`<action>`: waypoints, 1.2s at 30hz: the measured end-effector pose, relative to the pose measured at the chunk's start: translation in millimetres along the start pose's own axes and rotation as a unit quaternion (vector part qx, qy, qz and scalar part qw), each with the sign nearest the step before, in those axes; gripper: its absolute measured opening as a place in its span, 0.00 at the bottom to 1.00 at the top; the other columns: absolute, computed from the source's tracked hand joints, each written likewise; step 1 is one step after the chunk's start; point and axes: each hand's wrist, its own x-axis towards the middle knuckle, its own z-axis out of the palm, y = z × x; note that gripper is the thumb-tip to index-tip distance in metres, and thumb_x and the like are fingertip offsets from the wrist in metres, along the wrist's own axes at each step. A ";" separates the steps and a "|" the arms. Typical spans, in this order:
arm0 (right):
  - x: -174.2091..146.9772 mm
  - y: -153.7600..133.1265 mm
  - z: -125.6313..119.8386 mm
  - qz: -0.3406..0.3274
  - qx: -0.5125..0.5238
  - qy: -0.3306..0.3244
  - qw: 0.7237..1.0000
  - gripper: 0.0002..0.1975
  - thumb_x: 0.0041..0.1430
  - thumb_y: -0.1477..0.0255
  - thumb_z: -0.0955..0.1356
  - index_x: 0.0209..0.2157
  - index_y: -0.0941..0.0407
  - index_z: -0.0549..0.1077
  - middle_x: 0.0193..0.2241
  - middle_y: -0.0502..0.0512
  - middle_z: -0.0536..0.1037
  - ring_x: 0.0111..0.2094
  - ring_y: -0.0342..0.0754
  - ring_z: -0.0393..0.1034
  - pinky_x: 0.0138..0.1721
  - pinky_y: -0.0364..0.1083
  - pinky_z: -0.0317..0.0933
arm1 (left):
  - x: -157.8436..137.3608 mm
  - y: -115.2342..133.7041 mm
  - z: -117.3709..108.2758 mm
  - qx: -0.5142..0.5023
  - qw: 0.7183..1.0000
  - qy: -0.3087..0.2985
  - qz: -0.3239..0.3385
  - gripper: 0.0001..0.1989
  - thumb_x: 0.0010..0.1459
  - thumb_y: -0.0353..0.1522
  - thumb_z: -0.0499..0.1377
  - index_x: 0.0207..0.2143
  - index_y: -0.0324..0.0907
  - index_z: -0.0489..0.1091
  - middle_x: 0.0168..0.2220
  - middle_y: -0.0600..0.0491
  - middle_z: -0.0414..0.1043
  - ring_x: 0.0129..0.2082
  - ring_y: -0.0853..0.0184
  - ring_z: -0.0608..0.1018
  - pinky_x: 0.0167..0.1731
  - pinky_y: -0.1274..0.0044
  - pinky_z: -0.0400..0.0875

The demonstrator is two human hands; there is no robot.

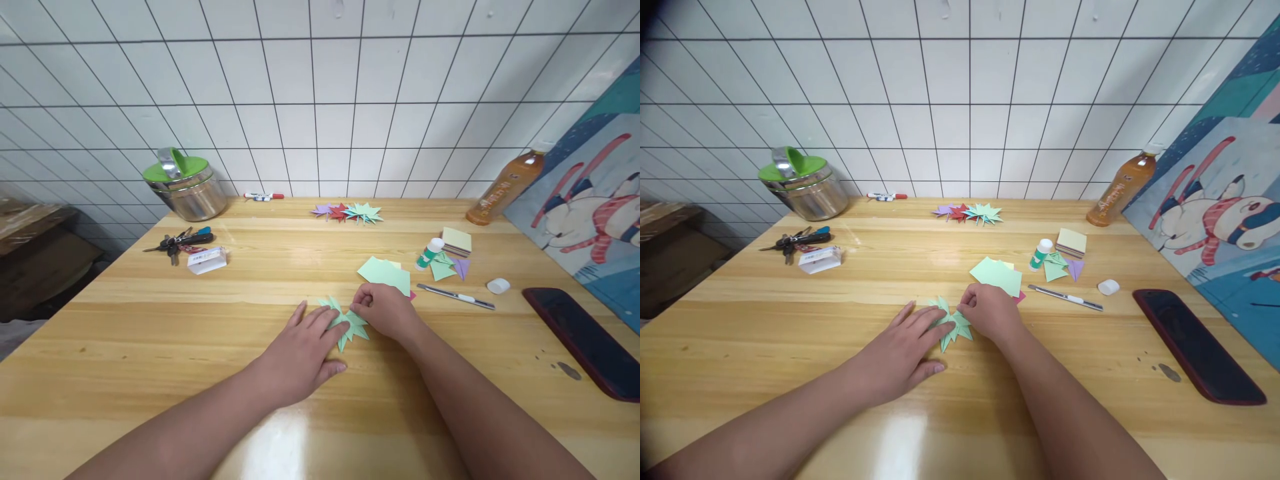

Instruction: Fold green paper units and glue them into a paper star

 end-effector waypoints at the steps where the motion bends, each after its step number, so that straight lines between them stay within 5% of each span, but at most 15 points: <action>1: -0.3 -0.6 -0.2 -0.001 -0.002 0.001 1.000 0.05 0.48 0.67 0.67 0.25 0.53 0.72 0.24 0.47 0.75 0.24 0.41 0.66 0.22 0.40 0.50 | 0.1 0.2 -0.2 0.001 1.000 -0.002 -0.001 0.24 0.59 0.43 0.49 0.56 0.47 0.55 0.56 0.46 0.57 0.57 0.56 0.58 0.56 0.56 0.46; 36: -1.3 -5.9 0.2 -0.017 -0.029 0.012 0.999 0.03 0.49 0.68 0.67 0.25 0.52 0.72 0.26 0.46 0.76 0.26 0.42 0.66 0.23 0.40 0.49 | 4.0 1.6 1.3 0.006 1.000 0.010 0.000 0.26 0.59 0.44 0.49 0.58 0.48 0.52 0.54 0.46 0.58 0.54 0.56 0.61 0.55 0.56 0.47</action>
